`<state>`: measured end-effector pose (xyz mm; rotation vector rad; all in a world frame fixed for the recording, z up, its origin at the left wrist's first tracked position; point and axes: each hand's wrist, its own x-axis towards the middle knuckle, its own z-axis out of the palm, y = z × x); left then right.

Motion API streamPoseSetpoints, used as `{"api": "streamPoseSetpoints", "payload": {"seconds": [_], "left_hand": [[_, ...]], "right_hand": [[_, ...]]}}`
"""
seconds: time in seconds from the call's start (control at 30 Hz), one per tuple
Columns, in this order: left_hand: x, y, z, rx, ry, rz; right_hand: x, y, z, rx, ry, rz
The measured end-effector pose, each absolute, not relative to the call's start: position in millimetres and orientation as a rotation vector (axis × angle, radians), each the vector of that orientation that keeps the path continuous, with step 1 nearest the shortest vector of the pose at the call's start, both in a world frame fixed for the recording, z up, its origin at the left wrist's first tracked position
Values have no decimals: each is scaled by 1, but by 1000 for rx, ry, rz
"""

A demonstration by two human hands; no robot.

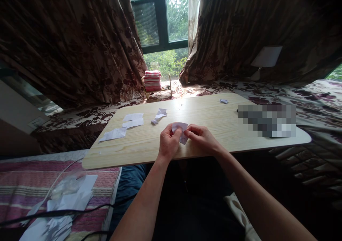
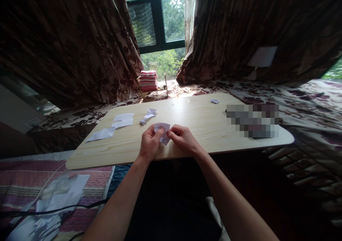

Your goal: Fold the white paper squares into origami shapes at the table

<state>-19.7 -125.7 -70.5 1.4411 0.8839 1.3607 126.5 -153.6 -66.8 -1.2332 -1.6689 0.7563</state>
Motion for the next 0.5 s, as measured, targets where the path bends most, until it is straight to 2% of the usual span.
{"api": "streamPoseSetpoints", "payload": {"seconds": [0.5], "left_hand": [[-22,-126,-69,1432,885,1333]], "right_hand": [[130,-156,-66,-1229,-1614,775]]}}
